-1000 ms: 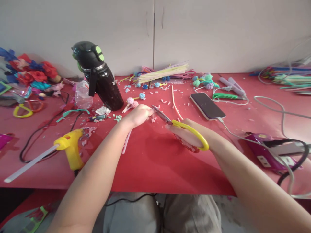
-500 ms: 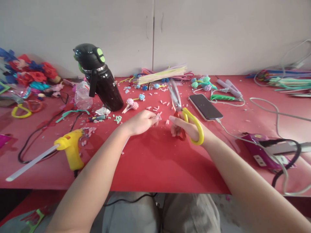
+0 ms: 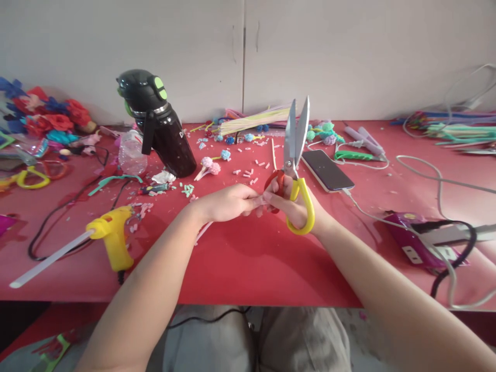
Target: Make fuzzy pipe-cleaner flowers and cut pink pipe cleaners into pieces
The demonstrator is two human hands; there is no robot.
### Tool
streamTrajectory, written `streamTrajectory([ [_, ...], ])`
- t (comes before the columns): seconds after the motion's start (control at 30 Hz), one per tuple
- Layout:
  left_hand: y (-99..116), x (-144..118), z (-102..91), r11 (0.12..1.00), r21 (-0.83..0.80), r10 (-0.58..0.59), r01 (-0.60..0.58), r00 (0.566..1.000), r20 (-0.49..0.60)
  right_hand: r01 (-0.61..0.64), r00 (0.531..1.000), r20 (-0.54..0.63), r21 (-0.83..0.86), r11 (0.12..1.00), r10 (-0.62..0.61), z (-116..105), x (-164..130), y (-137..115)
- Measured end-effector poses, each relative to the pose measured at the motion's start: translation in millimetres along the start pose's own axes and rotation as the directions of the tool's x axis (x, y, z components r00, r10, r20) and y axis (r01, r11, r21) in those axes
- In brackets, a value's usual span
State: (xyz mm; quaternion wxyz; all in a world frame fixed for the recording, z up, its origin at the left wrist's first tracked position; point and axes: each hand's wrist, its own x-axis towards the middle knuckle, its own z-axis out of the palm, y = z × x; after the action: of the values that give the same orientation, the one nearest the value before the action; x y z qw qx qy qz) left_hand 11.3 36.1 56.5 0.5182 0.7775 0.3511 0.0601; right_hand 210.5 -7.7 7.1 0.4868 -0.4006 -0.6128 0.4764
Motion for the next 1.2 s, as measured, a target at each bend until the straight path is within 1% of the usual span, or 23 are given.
streamTrajectory([
  [0.1, 2, -3, -1.1, 0.999, 0.008, -0.045, 0.045, 0.998, -0.042, 0.039, 0.997, -0.056, -0.074, 0.997, -0.043, 1, 0, -2],
  [0.2, 0, -3, -3.0, 0.998, 0.041, -0.047, 0.05, 0.996, -0.075, -0.016, 0.994, -0.105, -0.148, 0.989, 0.0, 0, -1, -3],
  [0.27, -3, -3, -6.7, 0.998, 0.057, -0.005, 0.015, 0.984, -0.176, -0.074, 0.988, -0.145, -0.2, 0.977, 0.045, -3, -3, -6],
  [0.3, -4, -3, -9.5, 0.997, 0.071, 0.03, -0.012, 0.964, -0.263, -0.107, 0.985, -0.155, -0.224, 0.969, 0.073, -6, -5, -7],
  [0.33, -6, -3, -12.6, 0.996, 0.086, 0.067, -0.038, 0.931, -0.36, -0.14, 0.982, -0.157, -0.246, 0.959, 0.103, -8, -7, -9],
  [0.4, -9, -4, -19.0, 0.993, 0.087, 0.117, -0.084, 0.843, -0.525, -0.201, 0.975, -0.146, -0.291, 0.935, 0.165, -11, -10, -13],
  [0.43, -10, -5, -22.0, 0.992, 0.066, 0.123, -0.104, 0.807, -0.577, -0.217, 0.973, -0.142, -0.319, 0.922, 0.18, -13, -12, -14],
  [0.5, -12, -7, -26.2, 0.989, 0.011, 0.119, -0.145, 0.762, -0.636, -0.223, 0.974, -0.123, -0.392, 0.892, 0.19, -13, -15, -16],
  [0.6, -14, -8, -28.0, 0.98, -0.015, 0.139, -0.199, 0.733, -0.666, -0.208, 0.978, -0.085, -0.503, 0.839, 0.192, -11, -16, -15],
  [0.67, -14, -8, -26.8, 0.977, -0.018, 0.147, -0.214, 0.729, -0.668, -0.205, 0.977, -0.071, -0.553, 0.807, 0.2, -8, -17, -15],
  [0.8, -11, -7, -22.3, 0.982, -0.014, 0.134, -0.187, 0.75, -0.648, -0.207, 0.976, -0.072, -0.609, 0.765, 0.206, -2, -16, -20],
  [0.9, -9, -6, -18.9, 0.991, 0.023, 0.118, -0.133, 0.773, -0.623, -0.205, 0.976, -0.074, -0.62, 0.757, 0.203, 2, -15, -23],
  [1.0, -10, -5, -16.1, 0.99, 0.089, 0.137, -0.105, 0.795, -0.591, -0.207, 0.976, -0.081, -0.617, 0.759, 0.2, 4, -15, -24],
  [1.13, -9, -5, -14.6, 0.986, 0.15, 0.146, -0.071, 0.804, -0.577, -0.214, 0.975, -0.085, -0.627, 0.749, 0.208, 4, -15, -24],
  [1.2, -8, -5, -14.5, 0.985, 0.164, 0.141, -0.054, 0.804, -0.578, -0.213, 0.974, -0.086, -0.655, 0.725, 0.209, 4, -15, -26],
])
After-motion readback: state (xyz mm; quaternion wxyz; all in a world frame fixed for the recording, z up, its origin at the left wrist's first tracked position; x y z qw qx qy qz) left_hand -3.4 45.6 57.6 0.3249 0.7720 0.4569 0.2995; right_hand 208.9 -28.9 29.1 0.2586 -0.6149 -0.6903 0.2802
